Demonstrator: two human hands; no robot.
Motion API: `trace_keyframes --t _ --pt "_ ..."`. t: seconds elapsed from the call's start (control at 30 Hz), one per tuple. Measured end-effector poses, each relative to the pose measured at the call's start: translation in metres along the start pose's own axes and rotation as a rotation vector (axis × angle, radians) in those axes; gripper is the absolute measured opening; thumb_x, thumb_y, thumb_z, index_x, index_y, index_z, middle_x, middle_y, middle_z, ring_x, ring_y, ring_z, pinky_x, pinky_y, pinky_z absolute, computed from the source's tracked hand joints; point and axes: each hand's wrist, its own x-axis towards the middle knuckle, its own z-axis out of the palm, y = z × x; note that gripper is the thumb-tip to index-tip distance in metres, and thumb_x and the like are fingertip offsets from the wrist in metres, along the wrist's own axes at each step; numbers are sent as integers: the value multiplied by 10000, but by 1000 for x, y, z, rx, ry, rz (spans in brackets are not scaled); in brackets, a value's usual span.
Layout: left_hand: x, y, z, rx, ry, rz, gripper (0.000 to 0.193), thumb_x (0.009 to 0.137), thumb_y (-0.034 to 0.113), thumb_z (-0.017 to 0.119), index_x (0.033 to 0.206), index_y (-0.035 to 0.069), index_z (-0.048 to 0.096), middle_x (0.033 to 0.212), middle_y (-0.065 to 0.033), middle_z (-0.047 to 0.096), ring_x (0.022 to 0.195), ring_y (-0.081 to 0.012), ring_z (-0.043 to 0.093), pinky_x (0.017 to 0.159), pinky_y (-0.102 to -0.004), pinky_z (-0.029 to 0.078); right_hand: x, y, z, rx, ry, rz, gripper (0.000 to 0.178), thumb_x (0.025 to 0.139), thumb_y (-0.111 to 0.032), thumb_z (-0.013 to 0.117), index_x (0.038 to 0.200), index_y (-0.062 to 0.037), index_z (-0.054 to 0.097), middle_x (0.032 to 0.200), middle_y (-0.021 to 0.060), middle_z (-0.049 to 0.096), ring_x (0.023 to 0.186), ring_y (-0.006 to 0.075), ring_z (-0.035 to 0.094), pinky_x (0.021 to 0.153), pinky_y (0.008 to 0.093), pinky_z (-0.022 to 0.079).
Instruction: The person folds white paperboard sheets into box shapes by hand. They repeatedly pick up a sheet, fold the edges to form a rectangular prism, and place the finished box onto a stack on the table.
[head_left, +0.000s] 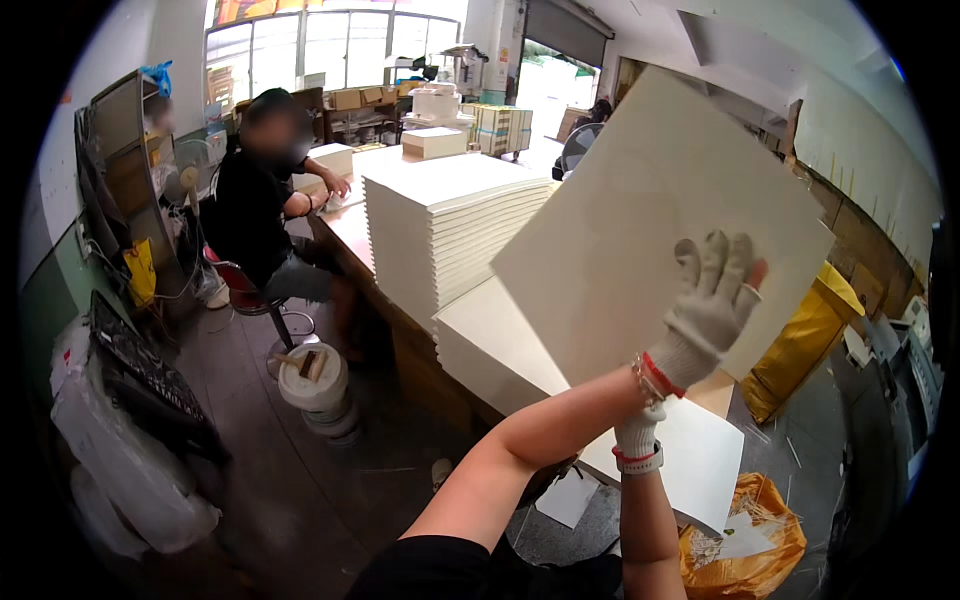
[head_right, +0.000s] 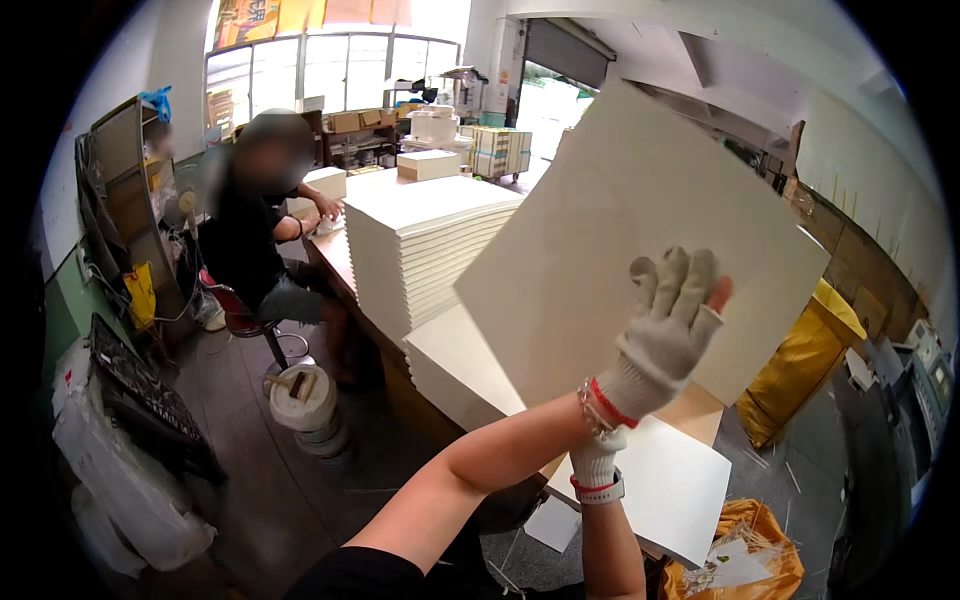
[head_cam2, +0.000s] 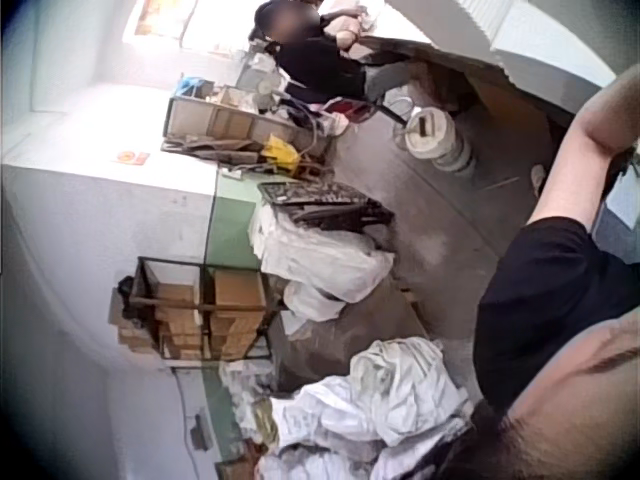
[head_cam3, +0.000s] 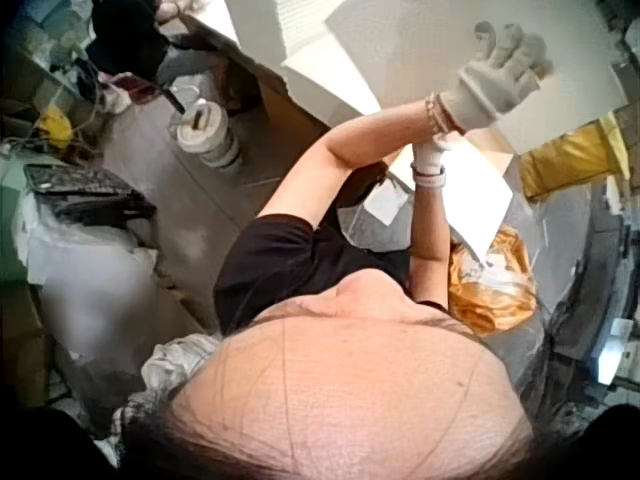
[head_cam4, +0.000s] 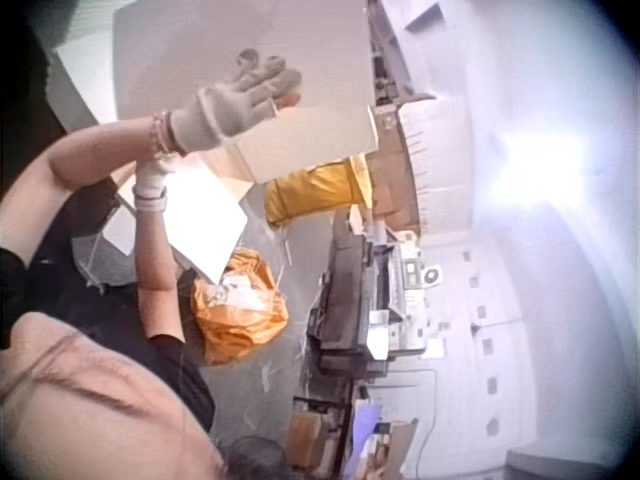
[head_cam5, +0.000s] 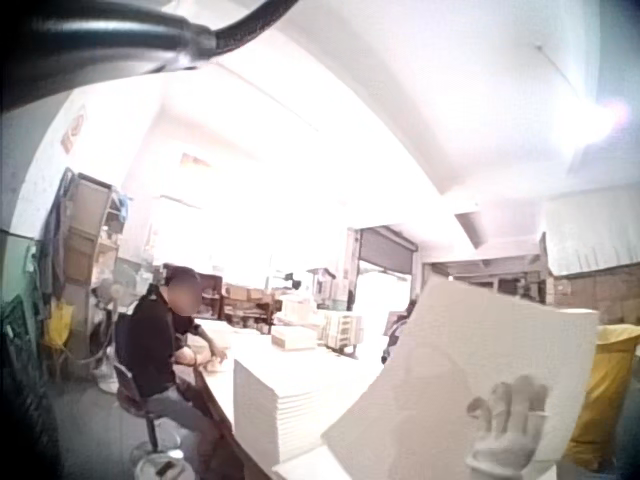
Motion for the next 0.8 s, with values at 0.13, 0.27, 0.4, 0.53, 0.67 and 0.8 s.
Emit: trace_keyframes --t 0.13,0.27,0.4,0.53,0.67,0.8 --pt "-22 -46 -27 -440 -714 -337 753 819 118 673 1484 6 339 1501 -286 367 1385 -462 369 1148 -500 327 37 22 31 -349 493 211 423 977 -261 578 1341 -51 526 1356 119 562 1167 224 579 987 416 478" --pt "-83 -138 -81 -588 -833 -609 421 896 30 572 1316 32 568 1145 -218 661 1000 -291 663 892 -348 539 79 33 64 -280 544 516 286 918 -43 593 1195 2 541 1083 126 653 897 196 671 742 320 573" --pt "-126 -216 -182 -190 -757 -845 308 869 29 539 1165 28 626 934 -161 678 837 -286 667 751 -412 529 71 6 92 -716 420 597 428 909 -145 659 1272 29 515 1049 138 660 894 204 678 732 321 570" --pt "-170 -266 -229 -28 -869 -928 287 897 105 572 1150 -6 648 1095 -169 658 997 -318 637 878 -372 510 37 -3 97 -1443 101 305 525 901 -354 698 1235 27 561 1043 230 655 847 296 689 715 393 558" --pt "-184 -283 -238 -292 -875 -1041 389 877 -26 497 1248 -32 613 1187 -107 667 922 -168 661 835 -278 517 28 -7 134 -1794 -130 128 397 845 -344 737 1043 -13 645 926 198 630 737 329 650 660 405 529" --pt "-184 -298 -244 -461 -864 -1242 498 843 -96 452 1317 -22 584 1253 -83 652 908 -93 643 787 -231 515 33 -3 140 -1799 -88 230 315 830 -306 747 960 -36 650 868 165 614 713 326 635 632 397 509"
